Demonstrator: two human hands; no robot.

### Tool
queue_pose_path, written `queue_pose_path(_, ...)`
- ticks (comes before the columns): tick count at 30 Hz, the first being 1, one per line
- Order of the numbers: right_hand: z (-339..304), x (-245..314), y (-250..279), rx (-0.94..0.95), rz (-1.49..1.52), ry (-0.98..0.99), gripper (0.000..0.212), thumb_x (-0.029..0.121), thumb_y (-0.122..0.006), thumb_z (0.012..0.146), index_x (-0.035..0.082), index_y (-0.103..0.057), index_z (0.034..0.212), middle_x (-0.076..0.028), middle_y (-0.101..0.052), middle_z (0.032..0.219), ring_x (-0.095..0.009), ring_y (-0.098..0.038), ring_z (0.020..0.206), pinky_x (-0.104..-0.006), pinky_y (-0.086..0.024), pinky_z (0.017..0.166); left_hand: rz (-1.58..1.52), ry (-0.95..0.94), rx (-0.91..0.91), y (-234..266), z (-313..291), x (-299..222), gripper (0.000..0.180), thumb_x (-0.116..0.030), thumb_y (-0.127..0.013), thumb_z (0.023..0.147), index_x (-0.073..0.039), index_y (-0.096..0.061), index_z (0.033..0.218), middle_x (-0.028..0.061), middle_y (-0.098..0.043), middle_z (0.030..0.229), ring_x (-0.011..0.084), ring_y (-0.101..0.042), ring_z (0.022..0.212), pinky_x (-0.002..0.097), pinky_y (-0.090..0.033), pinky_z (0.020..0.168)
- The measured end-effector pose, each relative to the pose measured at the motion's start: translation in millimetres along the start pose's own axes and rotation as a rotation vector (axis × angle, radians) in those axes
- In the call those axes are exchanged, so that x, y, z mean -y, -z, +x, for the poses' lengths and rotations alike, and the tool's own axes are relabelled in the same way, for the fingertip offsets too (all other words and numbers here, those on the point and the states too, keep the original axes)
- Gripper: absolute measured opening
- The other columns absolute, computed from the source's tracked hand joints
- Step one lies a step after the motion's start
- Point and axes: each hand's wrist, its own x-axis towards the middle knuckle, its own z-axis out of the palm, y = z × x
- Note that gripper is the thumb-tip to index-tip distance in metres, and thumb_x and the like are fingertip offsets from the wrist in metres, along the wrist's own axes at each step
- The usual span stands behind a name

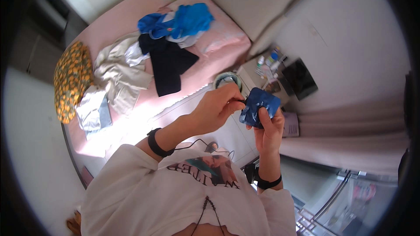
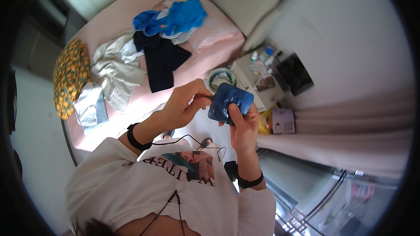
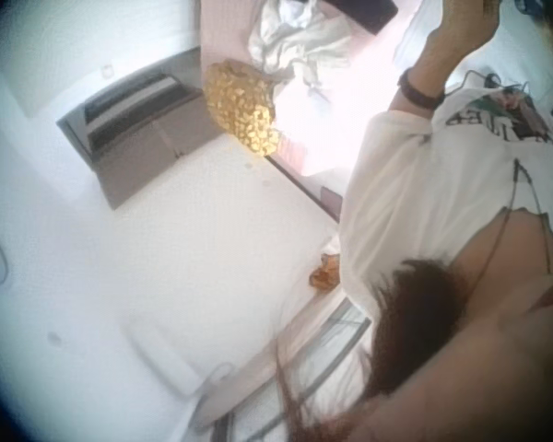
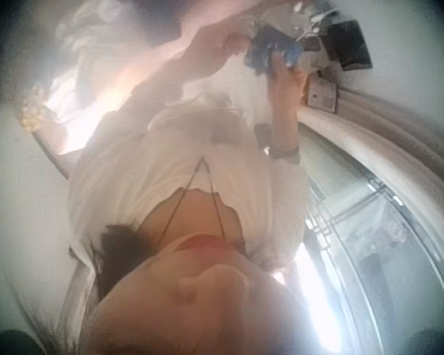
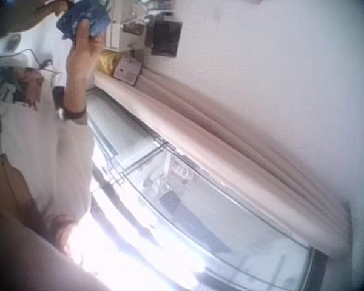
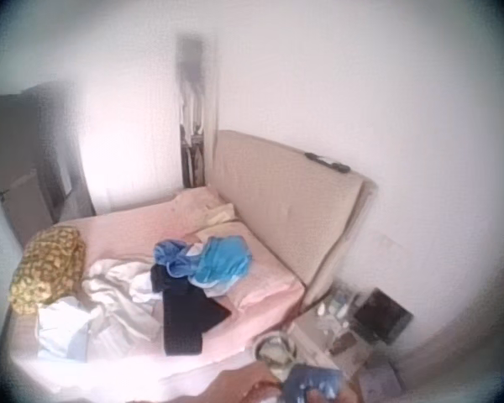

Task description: The person wipes the floor with a cloth, then moves to a sink to wash and rinse the cloth under running water. After wringing it out, the person dries their hands with a towel and applies lotion to their hands.

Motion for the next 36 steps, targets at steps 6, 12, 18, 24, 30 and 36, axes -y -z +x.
queue_pose_path(6, 32, -67, -86, 0.141, -0.172, 0.033, 0.023, 0.007, -0.061, 0.088, -0.002, -0.055, 0.109, -0.011, -0.064, 0.095, -0.018, -0.064, 0.076, -0.0302, -0.053, 0.057, 0.076, 0.260, -0.161, 101, -41, 11, 0.023, -0.019, -0.055, 0.092, -0.001, -0.051, 0.078, 0.0126, -0.048, 0.065, 0.0278, -0.051, 0.059, 0.0337, -0.039, 0.053)
queue_pose_path(12, 48, -99, -139, 0.133, -0.089, -0.059, 0.024, 0.010, -0.055, 0.092, -0.001, -0.051, 0.114, -0.012, -0.064, 0.098, -0.020, -0.065, 0.079, -0.0312, -0.054, 0.057, -0.529, 0.285, -0.200, 161, -68, 24, 0.006, -0.003, -0.051, 0.092, -0.003, -0.050, 0.098, 0.0041, -0.052, 0.078, 0.0076, -0.047, 0.062, 0.0227, -0.041, 0.056)
queue_pose_path(18, 49, -109, -156, 0.158, -0.043, -0.114, 0.028, 0.024, -0.044, 0.099, 0.001, -0.050, 0.114, -0.011, -0.064, 0.098, -0.019, -0.066, 0.077, -0.0309, -0.054, 0.054, -0.338, 0.271, -0.214, 182, -81, 29, 0.008, -0.008, -0.053, 0.093, -0.002, -0.048, 0.094, 0.0033, -0.056, 0.073, 0.0079, -0.051, 0.058, 0.0224, -0.042, 0.052)
queue_pose_path(24, 51, -112, -162, 0.173, -0.194, 0.003, 0.029, 0.027, -0.046, 0.098, 0.001, -0.053, 0.108, -0.009, -0.064, 0.091, -0.017, -0.065, 0.072, -0.0282, -0.053, 0.052, -0.368, 0.363, -0.274, 179, -83, 28, 0.010, -0.013, -0.052, 0.094, -0.003, -0.049, 0.091, 0.0026, -0.054, 0.067, 0.0071, -0.051, 0.055, 0.0218, -0.040, 0.050)
queue_pose_path(30, 47, -108, -160, 0.127, -0.291, 0.078, 0.029, 0.027, -0.048, 0.097, -0.001, -0.053, 0.104, -0.009, -0.063, 0.088, -0.016, -0.065, 0.071, -0.0266, -0.053, 0.050, -0.499, 0.338, -0.270, 171, -79, 32, 0.018, -0.017, -0.050, 0.095, -0.003, -0.051, 0.084, 0.0022, -0.054, 0.063, 0.0073, -0.050, 0.052, 0.0221, -0.039, 0.048)
queue_pose_path(36, 41, -101, -165, 0.168, -0.487, 0.296, 0.027, 0.024, -0.049, 0.097, -0.002, -0.047, 0.106, -0.010, -0.059, 0.090, -0.015, -0.063, 0.071, -0.0256, -0.054, 0.051, -0.053, 0.418, -0.325, 169, -79, 37, 0.021, -0.023, -0.055, 0.092, -0.004, -0.051, 0.082, 0.0042, -0.055, 0.062, 0.0126, -0.054, 0.051, 0.0263, -0.040, 0.048)
